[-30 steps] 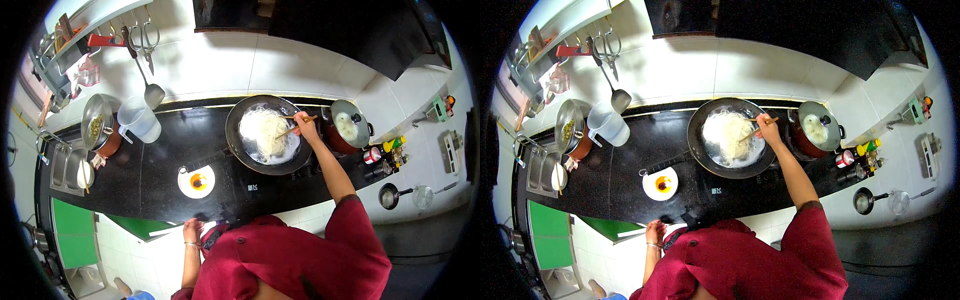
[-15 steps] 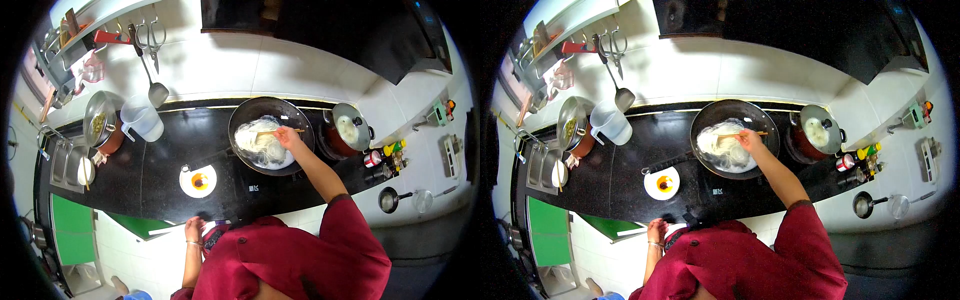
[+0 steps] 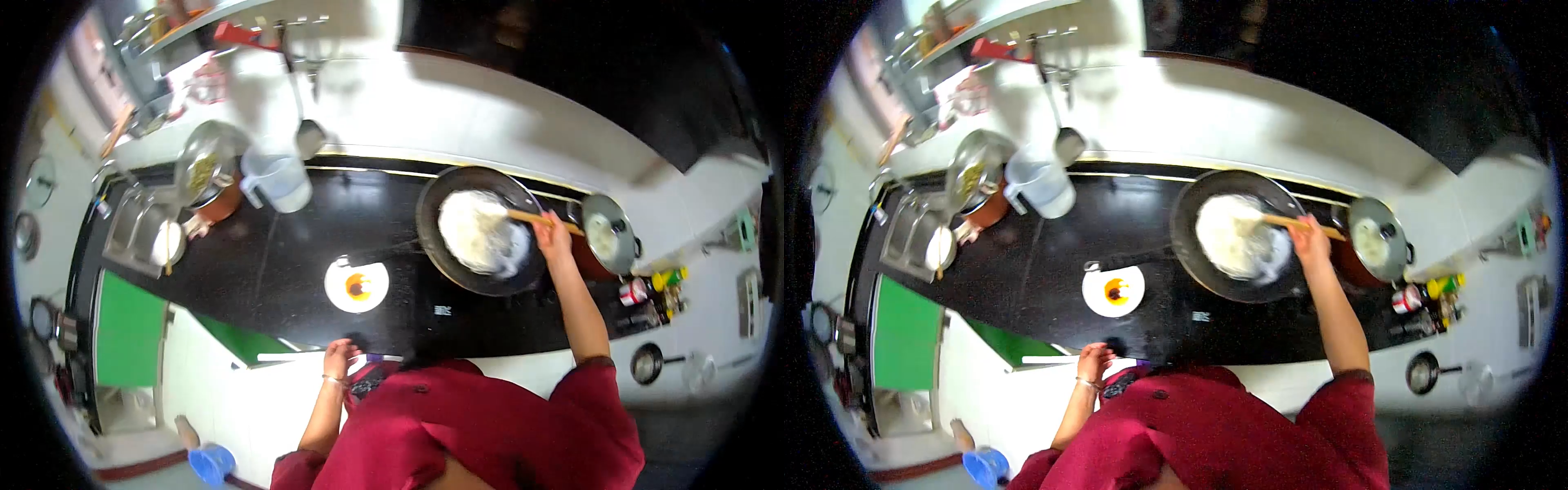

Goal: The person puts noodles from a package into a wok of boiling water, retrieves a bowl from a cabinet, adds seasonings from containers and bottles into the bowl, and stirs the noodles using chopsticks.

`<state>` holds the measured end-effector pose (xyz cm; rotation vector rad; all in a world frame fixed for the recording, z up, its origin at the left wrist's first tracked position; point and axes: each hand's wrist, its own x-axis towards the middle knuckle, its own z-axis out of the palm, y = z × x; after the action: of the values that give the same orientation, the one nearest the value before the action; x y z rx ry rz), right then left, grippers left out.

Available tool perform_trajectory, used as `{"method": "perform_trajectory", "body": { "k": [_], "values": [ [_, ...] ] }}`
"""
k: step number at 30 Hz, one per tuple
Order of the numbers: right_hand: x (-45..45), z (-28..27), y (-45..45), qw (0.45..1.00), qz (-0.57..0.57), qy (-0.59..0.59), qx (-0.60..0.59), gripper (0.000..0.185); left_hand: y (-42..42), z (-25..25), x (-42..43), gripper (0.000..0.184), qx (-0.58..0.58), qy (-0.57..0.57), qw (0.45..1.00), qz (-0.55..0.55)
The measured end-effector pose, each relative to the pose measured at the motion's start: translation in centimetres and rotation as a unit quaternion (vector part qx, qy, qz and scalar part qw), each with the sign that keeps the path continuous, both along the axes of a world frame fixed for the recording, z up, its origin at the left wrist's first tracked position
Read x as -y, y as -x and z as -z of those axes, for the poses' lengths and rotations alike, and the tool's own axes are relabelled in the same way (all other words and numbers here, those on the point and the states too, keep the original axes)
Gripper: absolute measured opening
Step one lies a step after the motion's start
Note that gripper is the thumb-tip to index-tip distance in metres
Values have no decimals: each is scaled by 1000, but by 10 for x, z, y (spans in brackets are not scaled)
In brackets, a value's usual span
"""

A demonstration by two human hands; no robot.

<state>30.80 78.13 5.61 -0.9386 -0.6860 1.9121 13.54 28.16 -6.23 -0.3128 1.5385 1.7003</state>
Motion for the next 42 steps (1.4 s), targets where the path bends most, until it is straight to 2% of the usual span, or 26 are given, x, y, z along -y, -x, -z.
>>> {"method": "perform_trajectory", "body": {
  "k": [2, 4, 5, 8, 9, 10, 12, 14, 16, 18, 19, 20, 22, 24, 26, 29, 30, 32, 34, 36, 38, 40, 42],
  "values": [
    [9, 10, -8, 999, 30, -9, 41, 23, 0, -8, -1, 13, 6, -12, 1000, -12],
    [29, 5, -14, 991, -3, -85, 107, 24, 3, -11, 0, 11, 1, -15, 1000, -19],
    [38, -1, -17, 971, -53, -166, 166, 24, 4, -14, 2, 11, -5, -11, 999, -30],
    [65, -33, -24, 860, -182, -362, 311, 23, 10, -12, 13, 9, -54, 8, 997, -51],
    [89, -61, -21, 818, -181, -408, 362, 22, 12, -16, 16, 8, -83, 22, 994, -69],
    [94, -67, -25, 825, -172, -423, 334, 21, 17, -17, 22, 7, -110, 42, 990, -74],
    [102, -84, -30, 878, -161, -375, 252, 20, 26, -23, 35, 5, -178, 75, 978, -85],
    [99, -86, -37, 875, -152, -375, 266, 19, 38, -41, 50, 4, -252, 103, 959, -83],
    [103, -83, -39, 775, -102, -496, 377, 19, 63, -42, 64, 3, -408, 111, 903, -78],
    [104, -76, -38, 856, -87, -420, 287, 19, 92, -62, 73, 2, -412, 101, 899, -108],
    [108, -78, -37, 880, -87, -383, 267, 19, 107, -83, 76, 2, -428, 121, 890, -96],
    [117, -79, -35, 833, -63, -430, 342, 19, 125, -101, 79, 2, -445, 139, 881, -82],
    [130, -74, -27, 802, -8, -464, 376, 19, 172, -119, 84, 4, -472, 149, 866, -75],
    [141, -72, -23, 874, -5, -395, 283, 19, 228, -138, 85, 7, -537, 216, 814, -46],
    [163, -75, -11, 806, 68, -451, 377, 19, 292, -139, 88, 8, -546, 202, 812, -33],
    [191, -81, 10, 838, 101, -395, 363, 20, 371, -151, 81, 12, -563, 274, 779, -29],
    [199, -82, 16, 852, 100, -370, 358, 20, 401, -143, 82, 14, -608, 242, 755, -32],
    [211, -83, 23, 829, 113, -383, 392, 20, 458, -123, 79, 14, -572, 226, 788, -32],
    [222, -90, 24, 809, 119, -392, 421, 21, 474, -144, 68, 15, -550, 239, 800, -25],
    [233, -98, 27, 795, 143, -363, 464, 27, 512, -127, 65, 19, -536, 272, 799, -25],
    [228, -90, 13, 788, 140, -368, 473, 28, 538, -117, 64, 20, -570, 299, 764, -44],
    [234, -97, 22, 780, 130, -372, 486, 28, 557, -115, 63, 19, -555, 305, 773, -39],
    [244, -100, 33, 764, 174, -375, 495, 29, 568, -113, 62, 18, -541, 338, 769, -31]
  ]
}}
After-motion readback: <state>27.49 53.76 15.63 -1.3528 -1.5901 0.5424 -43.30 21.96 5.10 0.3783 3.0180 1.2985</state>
